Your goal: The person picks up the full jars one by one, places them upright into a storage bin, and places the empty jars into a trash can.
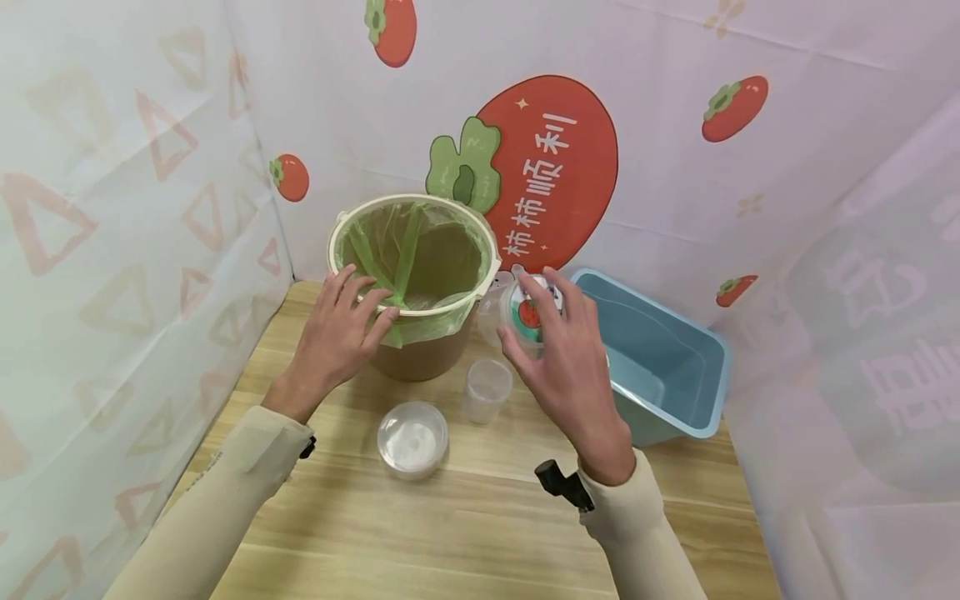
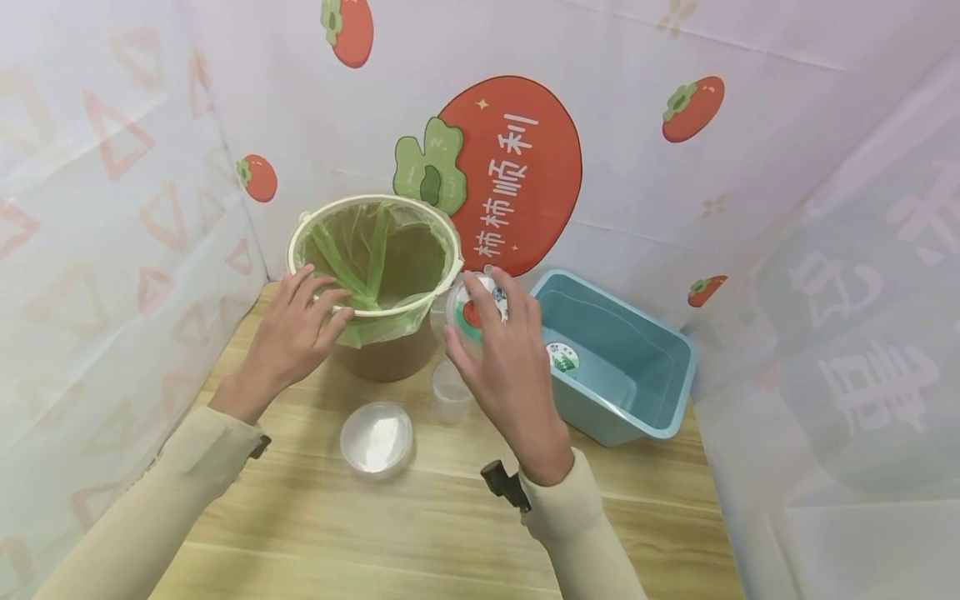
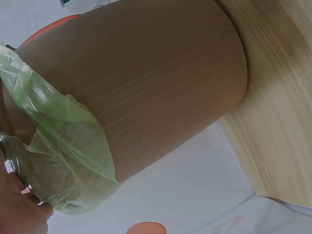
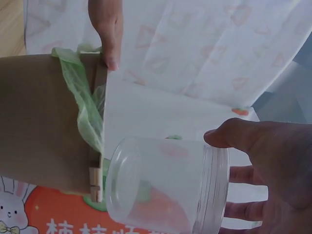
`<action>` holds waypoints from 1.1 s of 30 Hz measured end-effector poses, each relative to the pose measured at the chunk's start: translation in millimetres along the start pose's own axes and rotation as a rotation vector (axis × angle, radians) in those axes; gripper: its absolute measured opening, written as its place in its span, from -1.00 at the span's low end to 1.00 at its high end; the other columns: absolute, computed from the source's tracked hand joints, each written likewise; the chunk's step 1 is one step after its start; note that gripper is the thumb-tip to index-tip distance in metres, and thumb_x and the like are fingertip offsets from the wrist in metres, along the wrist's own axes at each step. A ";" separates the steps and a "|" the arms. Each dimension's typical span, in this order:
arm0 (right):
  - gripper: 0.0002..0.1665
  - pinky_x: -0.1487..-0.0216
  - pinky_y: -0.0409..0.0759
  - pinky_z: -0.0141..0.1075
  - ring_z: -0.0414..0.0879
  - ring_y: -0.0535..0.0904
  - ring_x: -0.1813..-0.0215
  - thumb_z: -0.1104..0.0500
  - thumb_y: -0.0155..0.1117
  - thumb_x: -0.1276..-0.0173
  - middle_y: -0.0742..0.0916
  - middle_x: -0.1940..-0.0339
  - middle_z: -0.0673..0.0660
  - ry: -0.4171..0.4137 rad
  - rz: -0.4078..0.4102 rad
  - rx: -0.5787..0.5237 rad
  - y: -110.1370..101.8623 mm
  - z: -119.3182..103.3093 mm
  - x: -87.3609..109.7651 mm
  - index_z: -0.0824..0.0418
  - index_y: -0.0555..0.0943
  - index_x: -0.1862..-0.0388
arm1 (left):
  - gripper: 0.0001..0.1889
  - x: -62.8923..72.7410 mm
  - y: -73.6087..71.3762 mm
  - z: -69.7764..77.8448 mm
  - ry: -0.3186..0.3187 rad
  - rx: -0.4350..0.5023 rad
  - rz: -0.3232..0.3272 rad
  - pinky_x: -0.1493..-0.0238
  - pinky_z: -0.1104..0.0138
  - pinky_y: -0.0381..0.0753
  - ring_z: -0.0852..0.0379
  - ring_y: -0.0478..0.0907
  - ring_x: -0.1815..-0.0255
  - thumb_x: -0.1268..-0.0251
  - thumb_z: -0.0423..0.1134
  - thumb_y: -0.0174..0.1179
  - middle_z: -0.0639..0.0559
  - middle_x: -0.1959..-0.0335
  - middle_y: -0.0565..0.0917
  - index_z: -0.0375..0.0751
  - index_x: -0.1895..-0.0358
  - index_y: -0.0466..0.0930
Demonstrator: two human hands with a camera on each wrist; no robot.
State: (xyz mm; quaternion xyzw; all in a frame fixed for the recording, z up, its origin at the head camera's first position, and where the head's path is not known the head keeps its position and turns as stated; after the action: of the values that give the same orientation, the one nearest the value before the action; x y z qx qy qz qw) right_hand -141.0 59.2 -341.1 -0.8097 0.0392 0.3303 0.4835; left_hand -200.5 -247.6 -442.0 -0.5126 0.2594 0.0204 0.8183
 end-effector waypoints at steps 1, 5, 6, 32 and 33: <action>-0.20 -0.29 0.62 0.23 0.32 0.49 -0.43 0.06 0.55 -0.43 0.52 -0.56 0.34 -0.004 0.012 -0.004 -0.6 -1.0 -4.2 0.10 0.50 -0.60 | -0.60 -0.2 -0.1 0.2 0.000 0.001 0.000 -0.78 -0.25 -0.02 -0.38 0.19 -0.69 -0.72 0.03 0.09 -0.31 -0.38 0.57 -0.19 -0.23 0.69; -0.20 -0.24 0.62 0.18 0.30 0.47 -0.43 0.03 0.54 -0.45 0.50 -0.57 0.34 0.004 0.038 -0.023 0.4 -4.0 -20.8 0.09 0.49 -0.61 | -0.60 -0.5 0.4 0.7 0.003 -0.003 -0.001 -0.78 -0.25 -0.03 -0.38 0.19 -0.70 -0.72 0.03 0.09 -0.31 -0.39 0.56 -0.19 -0.23 0.69; -0.20 -0.24 0.63 0.17 0.29 0.46 -0.44 0.02 0.53 -0.46 0.50 -0.57 0.33 0.008 0.040 -0.028 1.2 -5.2 -24.9 0.08 0.48 -0.61 | -0.60 -0.7 0.5 0.8 0.004 -0.004 -0.001 -0.78 -0.25 -0.03 -0.38 0.18 -0.70 -0.72 0.03 0.08 -0.31 -0.39 0.56 -0.19 -0.23 0.69; -0.21 -0.13 0.84 -0.02 0.26 0.43 -0.57 -0.08 0.50 -0.52 0.47 -0.59 0.30 -0.085 -0.122 0.068 90.7 -32.4 -81.7 0.07 0.47 -0.62 | -0.62 2.7 1.8 3.6 0.049 -0.015 0.076 -0.72 -0.34 0.06 -0.46 0.26 -0.64 -0.67 -0.04 0.14 -0.38 -0.32 0.59 -0.30 -0.15 0.71; -0.21 -0.14 0.84 -0.02 0.25 0.42 -0.58 -0.07 0.49 -0.52 0.47 -0.59 0.30 -0.079 -0.141 0.071 94.4 -32.3 -83.0 0.07 0.46 -0.63 | -0.62 2.2 1.8 3.7 0.050 -0.016 0.073 -0.72 -0.34 0.06 -0.46 0.25 -0.64 -0.67 -0.04 0.14 -0.38 -0.32 0.59 -0.30 -0.15 0.71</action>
State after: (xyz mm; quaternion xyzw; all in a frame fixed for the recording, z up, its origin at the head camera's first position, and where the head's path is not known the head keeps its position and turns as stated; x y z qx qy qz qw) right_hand -225.8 -38.2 -354.8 -0.7793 -0.0254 0.3253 0.5350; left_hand -197.7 -244.1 -443.2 -0.5097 0.2980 0.0394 0.8061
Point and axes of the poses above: each hand's wrist, its own x-axis away from the middle knuckle, its own y-axis out of the palm, z = x × y, the point moved 2 cm from there along -x, towards the middle knuckle
